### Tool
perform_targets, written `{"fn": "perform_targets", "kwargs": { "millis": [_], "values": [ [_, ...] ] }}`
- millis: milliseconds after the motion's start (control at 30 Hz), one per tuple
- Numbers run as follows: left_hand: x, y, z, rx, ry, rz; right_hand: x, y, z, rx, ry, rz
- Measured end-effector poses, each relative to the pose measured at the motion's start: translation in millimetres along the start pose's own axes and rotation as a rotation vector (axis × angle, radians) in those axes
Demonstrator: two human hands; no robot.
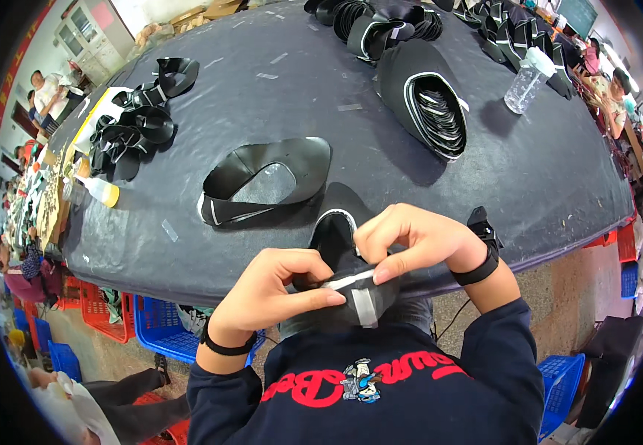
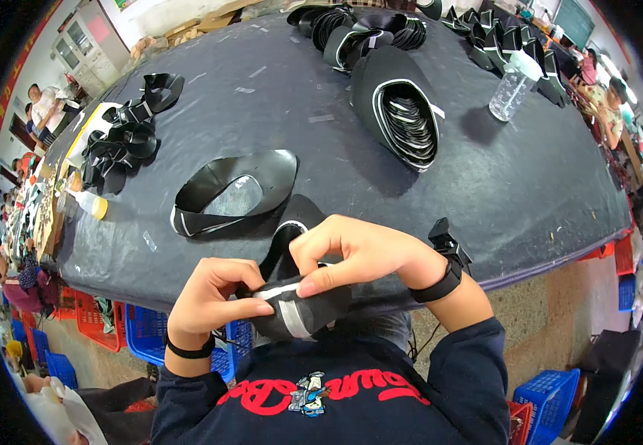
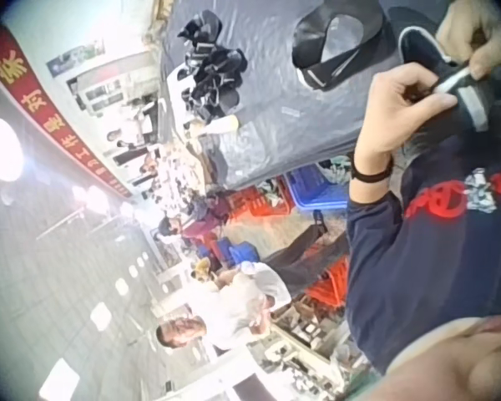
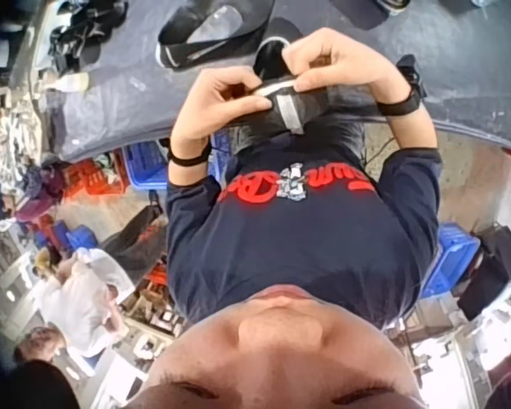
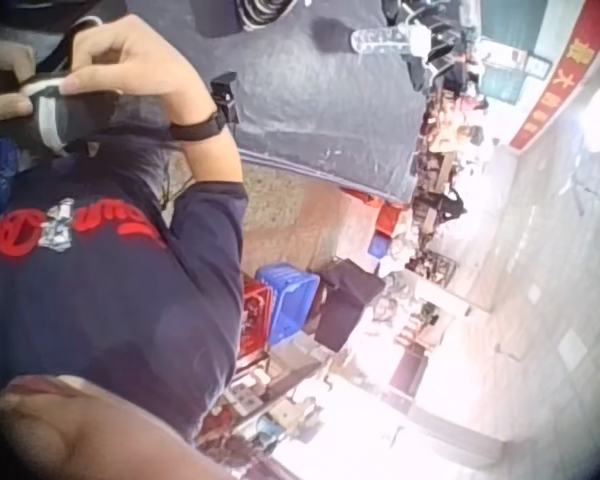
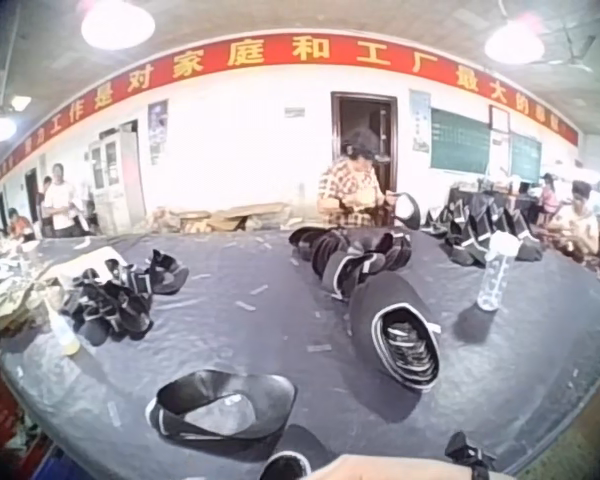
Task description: Applying reinforcement strips to black shoe upper components by hand.
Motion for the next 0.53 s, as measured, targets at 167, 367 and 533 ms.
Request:
{"fn": "perform_targets", "kwargs": {
  "millis": [167, 367, 533],
  "values": [
    [10, -12, -7, -0.073, 0.099, -0.081, -1, -21, 1, -0.159, 0.022, 0.346],
    [30, -36, -2, -0.505, -0.492, 0.059, -16, -48, 20, -0.255, 0.244, 0.180],
    [55, -45, -3, -0.433, -0.904, -0.308, -36, -40, 35, -0.251, 0.247, 0.670]
  ]
}}
Point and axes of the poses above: each hand's wrist, its own z-axis away from the middle knuckle, its own y-axis out of the back of the hand, x = y × z, the point moved 5 cm from there along -z, towards the middle knuckle, and after that the axes turned 12 degrees about x, right-handed, at the moved point
